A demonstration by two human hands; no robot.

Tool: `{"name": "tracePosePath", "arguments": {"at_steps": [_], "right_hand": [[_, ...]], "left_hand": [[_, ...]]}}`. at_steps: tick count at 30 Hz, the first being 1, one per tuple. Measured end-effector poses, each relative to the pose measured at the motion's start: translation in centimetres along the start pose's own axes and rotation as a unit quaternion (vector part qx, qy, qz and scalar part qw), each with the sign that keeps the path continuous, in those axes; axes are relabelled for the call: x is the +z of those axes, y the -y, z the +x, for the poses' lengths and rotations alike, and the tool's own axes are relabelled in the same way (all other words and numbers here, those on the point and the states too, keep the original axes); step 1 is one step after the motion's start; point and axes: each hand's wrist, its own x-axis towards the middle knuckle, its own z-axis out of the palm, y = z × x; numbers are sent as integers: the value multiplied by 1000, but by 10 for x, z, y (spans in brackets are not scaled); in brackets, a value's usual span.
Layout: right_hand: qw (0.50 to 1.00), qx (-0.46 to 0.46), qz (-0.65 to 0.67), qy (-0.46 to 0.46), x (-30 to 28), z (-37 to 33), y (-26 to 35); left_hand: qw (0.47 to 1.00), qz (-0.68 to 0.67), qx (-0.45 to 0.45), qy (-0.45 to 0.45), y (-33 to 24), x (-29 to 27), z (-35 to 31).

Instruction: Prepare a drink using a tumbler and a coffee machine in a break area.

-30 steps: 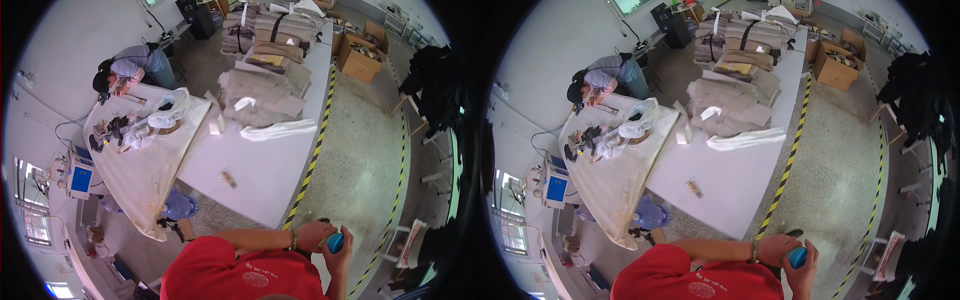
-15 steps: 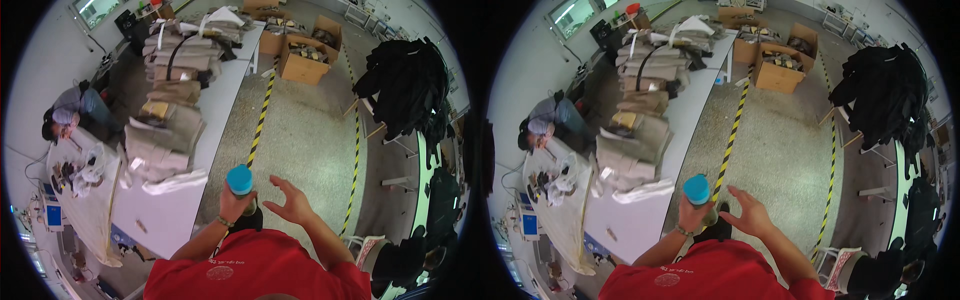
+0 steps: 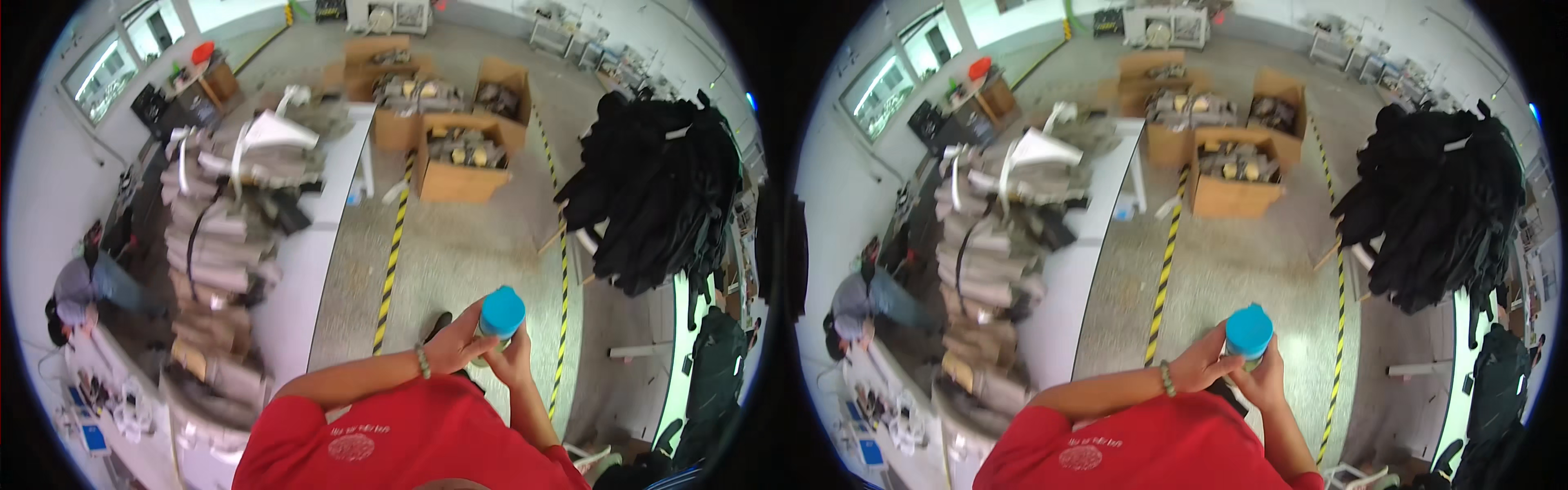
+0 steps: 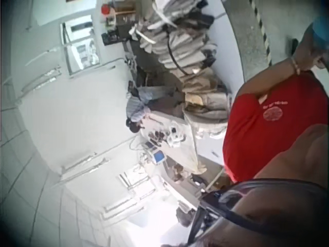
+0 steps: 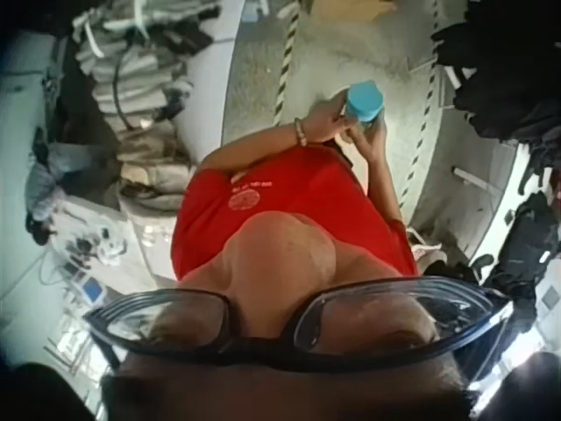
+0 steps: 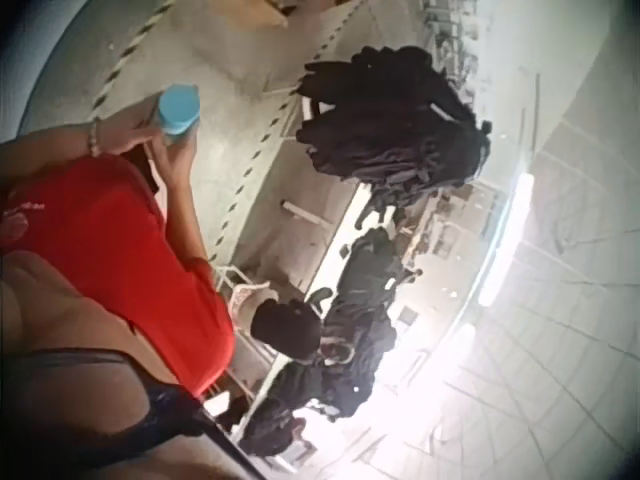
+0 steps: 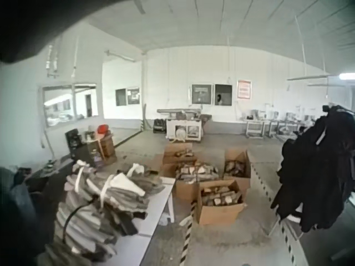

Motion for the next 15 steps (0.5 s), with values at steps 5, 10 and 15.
{"name": "tracePosePath", "arguments": {"at_steps": [5,10,15], "right_hand": [[987,3,-130,95,-17,197,-25],[905,-133,-196,353,35,410,-5],[786,-108,-188,579,89,591,18]], "left_hand": [[968,233,81,-46,28,-127,141],[787,565,222,110,3,-273,237],[769,607,173,102,43,-369,312]]}}
